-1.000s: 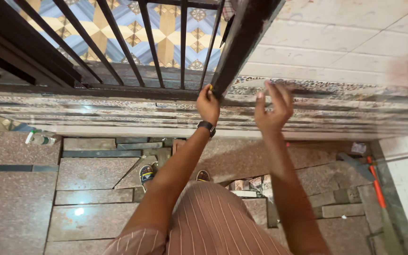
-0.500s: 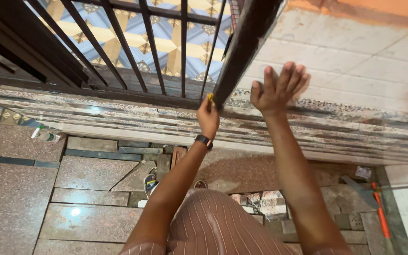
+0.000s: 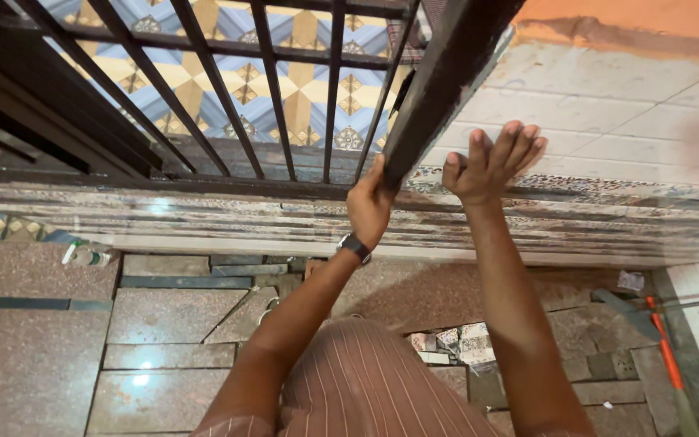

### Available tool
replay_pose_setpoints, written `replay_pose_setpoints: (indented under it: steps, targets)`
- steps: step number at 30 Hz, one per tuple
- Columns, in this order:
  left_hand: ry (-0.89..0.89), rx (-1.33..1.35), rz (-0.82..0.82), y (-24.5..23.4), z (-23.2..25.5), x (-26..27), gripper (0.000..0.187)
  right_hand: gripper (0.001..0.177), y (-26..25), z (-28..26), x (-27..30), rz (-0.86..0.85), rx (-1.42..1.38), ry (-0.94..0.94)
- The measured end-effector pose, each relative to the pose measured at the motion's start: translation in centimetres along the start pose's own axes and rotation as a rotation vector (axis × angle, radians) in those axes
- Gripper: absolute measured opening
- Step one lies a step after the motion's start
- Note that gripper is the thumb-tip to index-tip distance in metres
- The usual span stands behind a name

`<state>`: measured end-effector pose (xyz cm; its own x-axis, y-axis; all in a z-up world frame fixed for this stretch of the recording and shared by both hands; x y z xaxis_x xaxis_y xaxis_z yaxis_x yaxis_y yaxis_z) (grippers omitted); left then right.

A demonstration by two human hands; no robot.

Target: The person cleans a metal window grille using a yellow cloth. They wipe the vertical and horizontal bars of the grille, moving the cloth along the metal surfaces to remove dirt.

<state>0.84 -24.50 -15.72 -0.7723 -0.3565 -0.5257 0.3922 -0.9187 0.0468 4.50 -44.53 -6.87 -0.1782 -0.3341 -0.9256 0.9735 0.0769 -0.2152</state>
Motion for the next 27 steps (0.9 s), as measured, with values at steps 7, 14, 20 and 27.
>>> replay_pose_setpoints:
  steps: [7,14,20,27]
  targets:
    - [-0.292,-0.141,-0.056,0.4,-6.1,2.6,0.045,0.061,0.3,-0.2,0.0,0.028,-0.005,-0.001]
    - [-0.217,-0.071,-0.136,-0.3,0.2,-1.5,0.044,0.061,0.0,-0.5,-0.5,0.019,-0.006,0.004]
    - [-0.273,-0.153,-0.131,-1.1,-1.0,-0.1,0.046,0.061,-0.1,-0.4,-0.5,0.013,0.000,0.000]
    - [-0.290,0.174,0.019,0.5,-1.9,-0.6,0.049,0.061,0.3,-0.4,-0.7,0.026,0.005,0.005]
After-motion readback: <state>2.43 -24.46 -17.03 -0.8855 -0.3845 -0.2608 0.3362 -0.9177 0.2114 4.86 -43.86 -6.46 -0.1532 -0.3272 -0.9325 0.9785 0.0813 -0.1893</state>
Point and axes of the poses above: each hand's wrist, its own x-axis away from the middle knuckle, its own y-axis out of the palm, z = x × y, the point moved 5 cm from there along -x, towards the middle knuckle, and after that the axes turned 8 degrees about x, right-handed, at the moved point
